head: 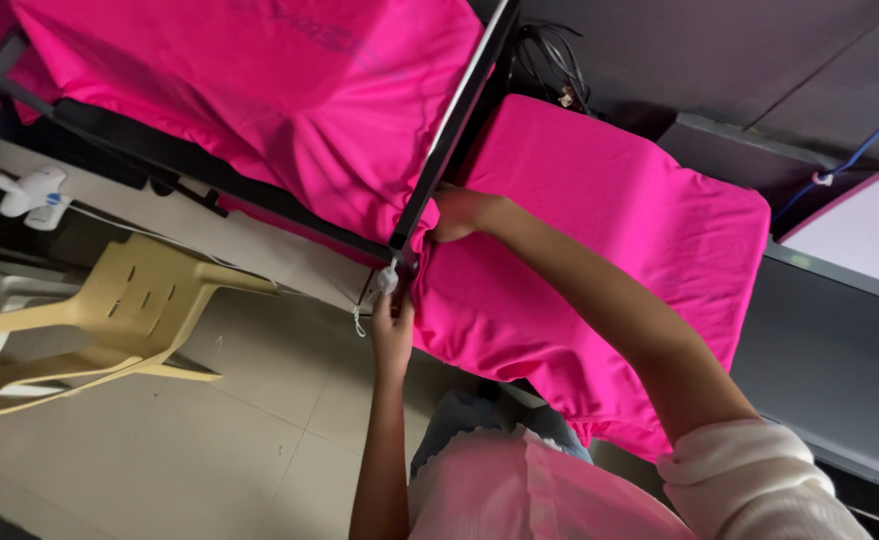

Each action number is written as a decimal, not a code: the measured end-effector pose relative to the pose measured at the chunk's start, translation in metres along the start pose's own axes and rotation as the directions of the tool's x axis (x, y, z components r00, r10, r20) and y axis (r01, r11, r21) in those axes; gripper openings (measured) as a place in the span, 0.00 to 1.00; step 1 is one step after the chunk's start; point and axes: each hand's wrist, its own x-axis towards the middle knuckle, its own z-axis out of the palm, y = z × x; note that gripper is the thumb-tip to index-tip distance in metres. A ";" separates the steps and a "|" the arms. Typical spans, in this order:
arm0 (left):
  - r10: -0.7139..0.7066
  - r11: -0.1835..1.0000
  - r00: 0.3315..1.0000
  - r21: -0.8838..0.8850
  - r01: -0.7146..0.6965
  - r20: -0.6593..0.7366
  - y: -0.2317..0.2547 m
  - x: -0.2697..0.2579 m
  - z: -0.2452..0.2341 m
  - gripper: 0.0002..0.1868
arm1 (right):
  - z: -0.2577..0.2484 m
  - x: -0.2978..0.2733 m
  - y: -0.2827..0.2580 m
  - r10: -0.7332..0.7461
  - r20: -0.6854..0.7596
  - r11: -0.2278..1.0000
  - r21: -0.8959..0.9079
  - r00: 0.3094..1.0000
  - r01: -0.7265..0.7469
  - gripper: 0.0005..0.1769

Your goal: The person picks up pink cloths from a chair and places them over a printer and a computer monitor on a desk. They smooth the fabric over the devices to cover them completely, repeating the process with additional cloths.

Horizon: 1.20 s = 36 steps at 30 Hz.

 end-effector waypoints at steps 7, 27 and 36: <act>-0.071 0.997 0.984 0.024 0.068 0.166 0.013 0.001 -0.021 0.12 | 0.034 0.025 0.037 -0.018 0.419 0.968 0.233 0.908 -0.088 0.19; -0.216 0.867 0.949 0.492 0.078 0.229 -0.101 0.064 -0.006 0.21 | 0.037 0.048 0.009 0.222 0.352 0.936 -0.339 0.909 -0.098 0.28; 0.100 0.773 0.881 0.521 -0.362 0.463 -0.109 0.063 -0.011 0.14 | 0.039 0.035 0.007 0.415 0.199 0.874 -0.360 0.888 -0.328 0.31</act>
